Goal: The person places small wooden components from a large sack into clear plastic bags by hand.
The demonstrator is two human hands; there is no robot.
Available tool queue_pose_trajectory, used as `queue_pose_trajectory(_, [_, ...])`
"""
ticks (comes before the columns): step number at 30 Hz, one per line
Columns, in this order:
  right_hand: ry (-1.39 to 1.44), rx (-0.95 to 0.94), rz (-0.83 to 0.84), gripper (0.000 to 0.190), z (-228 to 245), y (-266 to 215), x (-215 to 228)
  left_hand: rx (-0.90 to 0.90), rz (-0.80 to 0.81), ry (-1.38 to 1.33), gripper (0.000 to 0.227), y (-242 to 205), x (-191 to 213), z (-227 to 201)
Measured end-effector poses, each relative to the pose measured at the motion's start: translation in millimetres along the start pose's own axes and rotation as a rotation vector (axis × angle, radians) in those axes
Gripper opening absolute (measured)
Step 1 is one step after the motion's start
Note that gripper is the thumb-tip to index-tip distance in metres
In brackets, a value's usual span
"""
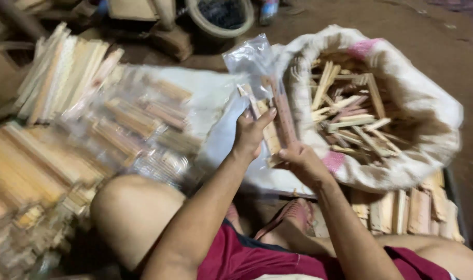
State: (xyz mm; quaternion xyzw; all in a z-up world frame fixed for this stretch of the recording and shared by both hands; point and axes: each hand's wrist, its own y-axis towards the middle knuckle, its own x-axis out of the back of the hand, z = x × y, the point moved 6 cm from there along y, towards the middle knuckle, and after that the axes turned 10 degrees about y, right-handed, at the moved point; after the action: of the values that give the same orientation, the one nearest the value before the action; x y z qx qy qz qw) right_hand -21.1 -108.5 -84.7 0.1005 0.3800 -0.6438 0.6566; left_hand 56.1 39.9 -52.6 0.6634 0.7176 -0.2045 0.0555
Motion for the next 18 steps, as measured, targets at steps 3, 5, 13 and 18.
queue_pose_trajectory(3, [-0.056,-0.069,0.037,0.031,-42.1,36.3,-6.2,0.001,-0.128,-0.074,0.054,9.8,51.8,11.6])
queue_pose_trajectory(5, [-0.089,-0.150,0.075,0.035,-63.0,46.8,-35.2,-0.002,-0.207,-0.099,0.057,10.5,90.6,17.8])
queue_pose_trajectory(13, [-0.220,-0.414,0.172,0.045,-158.5,102.1,-134.9,-0.012,-0.552,-0.204,0.054,28.8,265.8,24.5])
queue_pose_trajectory(18, [-0.287,-0.440,0.196,0.057,-216.2,154.0,-182.7,-0.033,-0.654,-0.208,0.051,45.4,346.9,-1.1])
